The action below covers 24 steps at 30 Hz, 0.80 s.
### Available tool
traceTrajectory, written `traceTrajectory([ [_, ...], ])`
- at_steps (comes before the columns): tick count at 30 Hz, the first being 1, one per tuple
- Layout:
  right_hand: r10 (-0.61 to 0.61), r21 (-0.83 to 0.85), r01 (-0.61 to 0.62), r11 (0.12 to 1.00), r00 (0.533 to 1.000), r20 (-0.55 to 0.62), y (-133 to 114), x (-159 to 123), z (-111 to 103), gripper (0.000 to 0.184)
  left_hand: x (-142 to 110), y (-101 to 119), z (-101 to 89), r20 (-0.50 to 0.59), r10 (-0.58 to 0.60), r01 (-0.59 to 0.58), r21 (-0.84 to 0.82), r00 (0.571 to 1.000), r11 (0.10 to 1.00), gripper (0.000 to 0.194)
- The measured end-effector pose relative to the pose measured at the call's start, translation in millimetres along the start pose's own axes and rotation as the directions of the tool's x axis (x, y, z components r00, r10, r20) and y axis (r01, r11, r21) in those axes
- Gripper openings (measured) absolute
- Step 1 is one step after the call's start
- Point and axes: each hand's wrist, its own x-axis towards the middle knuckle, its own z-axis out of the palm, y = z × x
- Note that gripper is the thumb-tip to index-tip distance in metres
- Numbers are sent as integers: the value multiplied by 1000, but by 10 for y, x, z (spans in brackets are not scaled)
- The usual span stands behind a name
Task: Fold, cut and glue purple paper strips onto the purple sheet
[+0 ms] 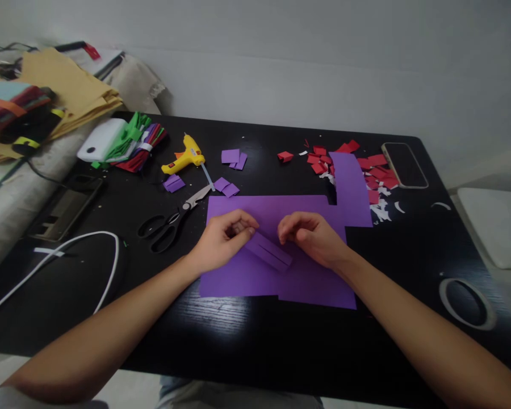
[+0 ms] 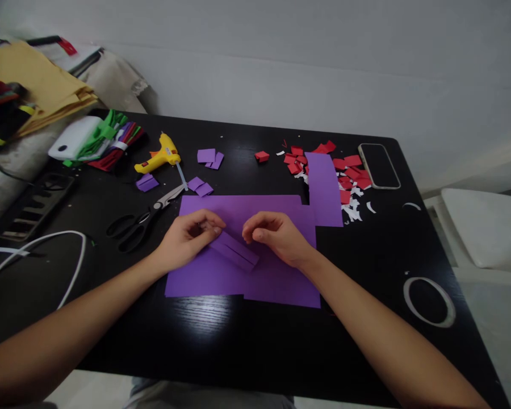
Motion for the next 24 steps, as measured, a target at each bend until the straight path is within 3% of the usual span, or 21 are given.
traceTrajectory([
  [3, 0, -20, 0, 1000, 1000, -10, -16, 3, 6, 34, -2, 17, -3, 1, -6, 6, 8, 1000, 1000, 13],
  [24, 83, 6, -83, 997, 995, -53, -31, 4, -1, 29, 3, -20, 9, 18, -21, 22, -13, 1000, 1000, 13],
])
